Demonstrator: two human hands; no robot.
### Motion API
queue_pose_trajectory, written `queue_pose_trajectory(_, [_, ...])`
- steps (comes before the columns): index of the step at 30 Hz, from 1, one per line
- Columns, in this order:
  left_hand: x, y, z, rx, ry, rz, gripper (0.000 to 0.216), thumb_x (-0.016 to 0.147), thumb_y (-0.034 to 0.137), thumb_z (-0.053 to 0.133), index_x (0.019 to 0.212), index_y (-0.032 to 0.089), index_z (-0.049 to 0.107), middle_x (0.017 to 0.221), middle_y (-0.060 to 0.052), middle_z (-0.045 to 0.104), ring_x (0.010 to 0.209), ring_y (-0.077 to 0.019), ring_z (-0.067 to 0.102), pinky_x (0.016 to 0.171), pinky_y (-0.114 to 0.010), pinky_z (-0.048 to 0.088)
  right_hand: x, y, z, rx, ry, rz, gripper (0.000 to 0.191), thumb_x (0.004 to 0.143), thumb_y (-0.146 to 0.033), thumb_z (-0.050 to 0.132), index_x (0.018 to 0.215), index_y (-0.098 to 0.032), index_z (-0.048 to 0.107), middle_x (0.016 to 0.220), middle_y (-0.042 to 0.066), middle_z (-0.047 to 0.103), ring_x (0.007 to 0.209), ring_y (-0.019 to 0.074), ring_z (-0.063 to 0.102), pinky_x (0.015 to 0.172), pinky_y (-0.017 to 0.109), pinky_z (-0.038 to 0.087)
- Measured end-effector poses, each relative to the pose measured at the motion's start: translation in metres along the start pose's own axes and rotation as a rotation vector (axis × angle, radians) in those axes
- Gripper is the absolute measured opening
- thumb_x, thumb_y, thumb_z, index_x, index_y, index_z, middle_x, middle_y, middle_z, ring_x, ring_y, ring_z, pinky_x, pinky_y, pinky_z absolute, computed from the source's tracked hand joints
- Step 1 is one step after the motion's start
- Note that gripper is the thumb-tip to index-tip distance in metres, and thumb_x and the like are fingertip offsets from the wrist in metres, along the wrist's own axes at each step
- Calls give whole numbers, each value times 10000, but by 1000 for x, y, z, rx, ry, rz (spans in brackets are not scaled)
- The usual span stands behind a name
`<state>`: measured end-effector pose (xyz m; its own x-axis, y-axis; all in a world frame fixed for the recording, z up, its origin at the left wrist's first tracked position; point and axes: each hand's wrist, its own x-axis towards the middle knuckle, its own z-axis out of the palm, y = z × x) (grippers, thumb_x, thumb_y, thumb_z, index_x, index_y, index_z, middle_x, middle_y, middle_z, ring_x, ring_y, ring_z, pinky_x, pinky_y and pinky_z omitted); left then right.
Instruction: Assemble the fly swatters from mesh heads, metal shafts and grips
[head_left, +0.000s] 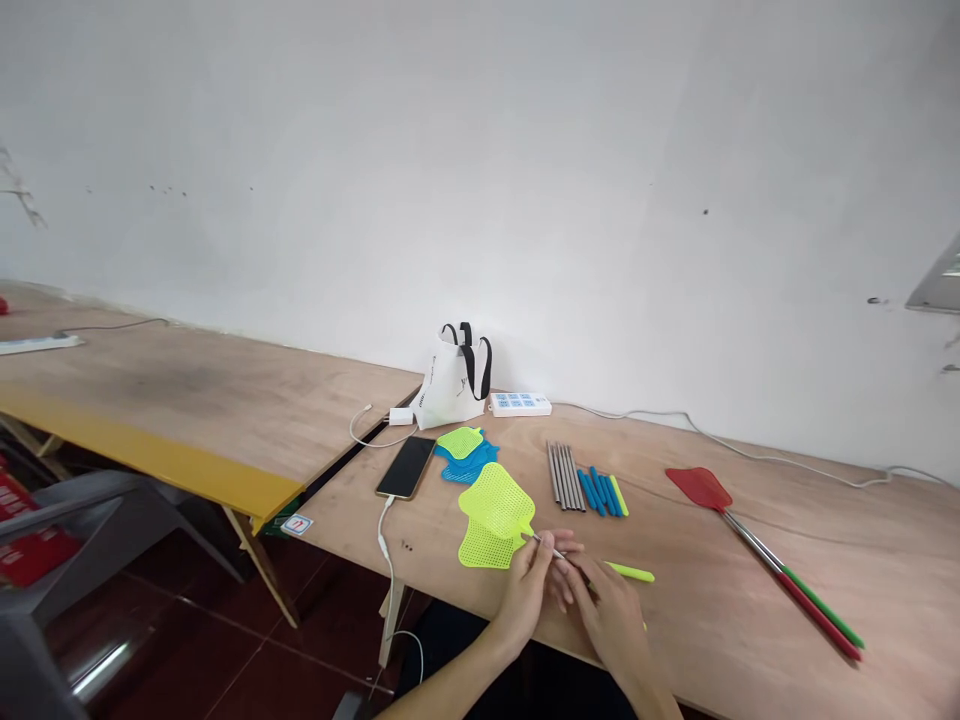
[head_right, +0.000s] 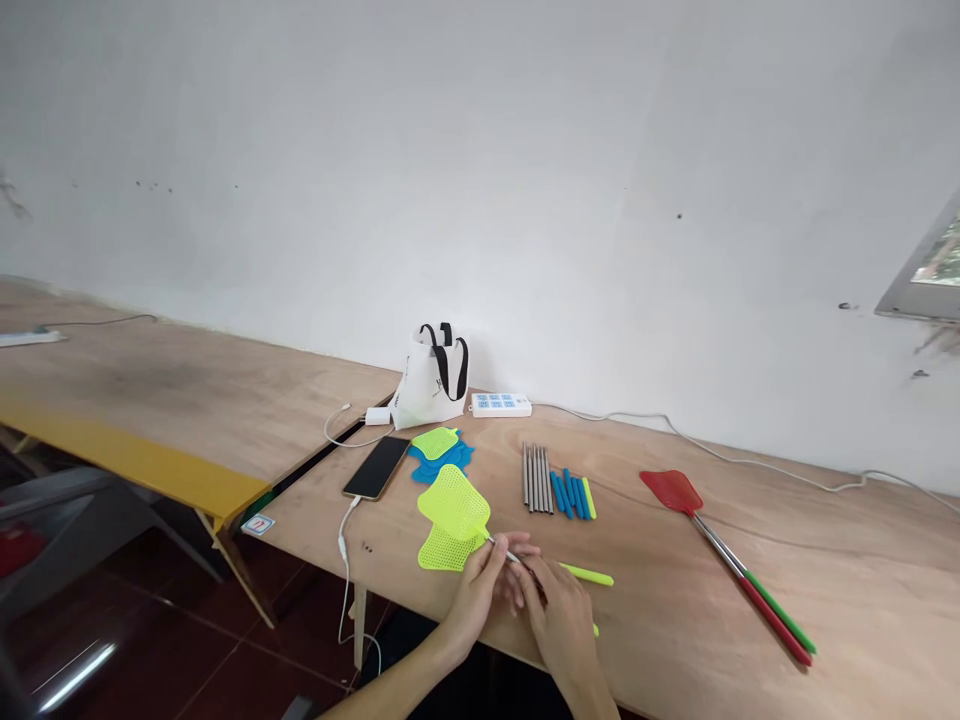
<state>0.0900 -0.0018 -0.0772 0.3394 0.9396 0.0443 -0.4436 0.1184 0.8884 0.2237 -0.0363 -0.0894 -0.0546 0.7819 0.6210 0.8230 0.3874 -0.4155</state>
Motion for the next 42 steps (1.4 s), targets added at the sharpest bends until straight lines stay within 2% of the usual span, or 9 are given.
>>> queue_pose_trajectory(10, [-1, 7, 1, 0, 106, 34, 701, 817, 745, 613, 1097, 117, 750, 1028, -149, 740, 530, -97, 576, 444, -209, 440, 0, 1, -1, -99, 9, -41, 535, 1074, -489, 311, 813, -231, 701, 719, -1, 711, 623, 133, 658, 585, 235, 402])
queue_pose_trajectory(14, [-1, 11, 0, -3, 136, 40, 695, 817, 738, 619, 1060, 102, 753, 942, -130, 740, 516, -89, 547, 442, -198, 426, 1, 4, -2, -128, 10, -58, 534, 1077, -475, 308, 810, -233, 703, 753, 10, 726, 651, 141, 663, 620, 240, 396])
queue_pose_trajectory(18, [0, 18, -5, 19, 168, 65, 657, 827, 725, 619, 1039, 116, 744, 1024, -130, 732, 516, -83, 548, 441, -201, 432, 1, 10, -3, -138, 2, -29, 502, 1068, -494, 330, 859, -243, 711, 788, 10, 736, 693, 159, 680, 647, 252, 415])
queue_pose_trajectory(23, [2, 15, -8, 47, 90, 66, 658, 825, 736, 610, 1003, 113, 720, 960, -118, 736, 501, -94, 574, 428, -202, 427, 0, 14, -3, -65, -40, 30, 473, 1060, -516, 337, 900, -248, 692, 834, -2, 745, 735, 166, 700, 656, 256, 448])
queue_pose_trajectory(27, [1, 6, -5, 100, -10, 38, 659, 829, 748, 593, 901, 105, 717, 732, -80, 705, 485, -114, 586, 427, -198, 415, -1, 12, -4, -16, -81, 22, 476, 1059, -521, 335, 893, -257, 694, 809, -6, 742, 710, 159, 696, 644, 247, 461])
queue_pose_trajectory(31, [1, 8, -4, 76, 46, 84, 640, 836, 748, 581, 802, 117, 682, 714, -75, 694, 471, -110, 572, 432, -204, 407, -1, 14, -5, -73, -64, -40, 518, 1068, -501, 302, 867, -261, 714, 836, 11, 755, 720, 166, 702, 643, 251, 463])
queue_pose_trajectory(34, [5, 26, -8, 19, 158, 136, 599, 832, 735, 603, 773, 139, 627, 787, -73, 704, 460, -95, 549, 438, -216, 411, -1, 28, -12, -134, -34, -36, 492, 1056, -516, 339, 899, -267, 733, 914, 22, 767, 787, 183, 714, 706, 270, 492])
queue_pose_trajectory(37, [10, 57, -20, -52, 267, 237, 553, 843, 706, 625, 768, 161, 570, 793, -47, 687, 495, -93, 553, 473, -219, 431, -2, 59, -27, -185, -16, 13, 480, 1049, -510, 340, 941, -277, 746, 982, 31, 764, 878, 200, 714, 768, 297, 520])
queue_pose_trajectory(42, [17, 124, -69, -227, 420, 426, 477, 845, 599, 715, 751, 184, 499, 678, 32, 589, 498, -82, 519, 479, -205, 428, -18, 130, -65, -287, 54, 35, 528, 1003, -555, 318, 912, -295, 768, 910, 47, 760, 840, 220, 701, 820, 355, 545])
